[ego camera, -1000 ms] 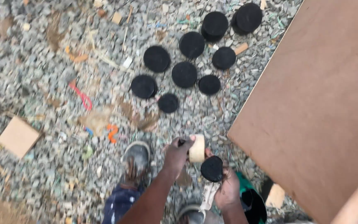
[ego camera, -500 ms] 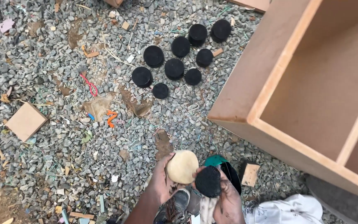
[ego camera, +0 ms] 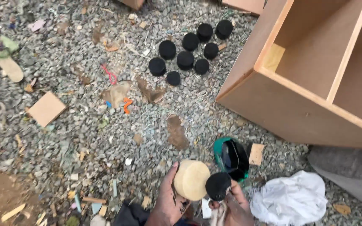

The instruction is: The person applies a dark substance from a green container onto small black cylindrical furniture feet using a cloth. They wipe each piece thoroughly, handling them one at a time, and place the finished pieces on the gravel ground next to a wooden cabinet.

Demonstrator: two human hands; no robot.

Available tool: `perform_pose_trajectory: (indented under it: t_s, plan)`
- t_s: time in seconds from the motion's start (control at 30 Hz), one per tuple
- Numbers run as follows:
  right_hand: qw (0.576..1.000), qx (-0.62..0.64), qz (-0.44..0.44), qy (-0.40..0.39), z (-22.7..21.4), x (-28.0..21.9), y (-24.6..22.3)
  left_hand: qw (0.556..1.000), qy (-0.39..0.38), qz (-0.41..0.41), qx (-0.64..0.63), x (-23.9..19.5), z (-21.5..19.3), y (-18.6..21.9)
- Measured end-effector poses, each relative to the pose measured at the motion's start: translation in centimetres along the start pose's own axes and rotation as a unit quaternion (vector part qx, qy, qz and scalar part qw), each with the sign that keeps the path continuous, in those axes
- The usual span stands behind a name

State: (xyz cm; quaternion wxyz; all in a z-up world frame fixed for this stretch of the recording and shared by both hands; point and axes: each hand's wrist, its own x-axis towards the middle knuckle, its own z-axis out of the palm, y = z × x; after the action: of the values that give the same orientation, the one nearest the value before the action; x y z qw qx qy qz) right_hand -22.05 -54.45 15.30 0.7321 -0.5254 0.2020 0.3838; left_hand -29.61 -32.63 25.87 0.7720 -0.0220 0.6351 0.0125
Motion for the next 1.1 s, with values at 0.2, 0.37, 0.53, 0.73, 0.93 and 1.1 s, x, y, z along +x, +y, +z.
perform_pose_trajectory:
  t_s: [0.2,0.37,0.53,0.73,0.93,1.1]
  plan:
    - [0.992,0.077,0.024,0.097,0.9,-4.7,0.9,0.997,-0.004,0.071,-0.039,-0.5,-3.7,-4.0]
    - [0.998,0.021,0.022,0.052,-2.4,-4.8,2.0,1.000,-0.015,0.017,-0.007,-0.3,-4.7,-6.3]
    - [0.993,0.114,0.012,0.003,-8.6,-3.3,4.0,0.997,0.038,0.068,0.030,0.3,-4.6,-9.6]
    - [0.991,-0.016,0.036,0.125,-6.2,-2.8,2.1,0.999,-0.019,0.003,-0.034,7.5,-7.8,-12.4]
    - [0.949,-0.302,0.050,0.081,-3.2,1.5,-0.1,0.993,0.056,0.090,0.060,10.7,-4.5,-10.5]
    - [0.915,-0.394,-0.087,0.015,-1.8,5.6,-0.1,0.979,-0.038,0.166,0.109,17.4,-0.6,-8.0]
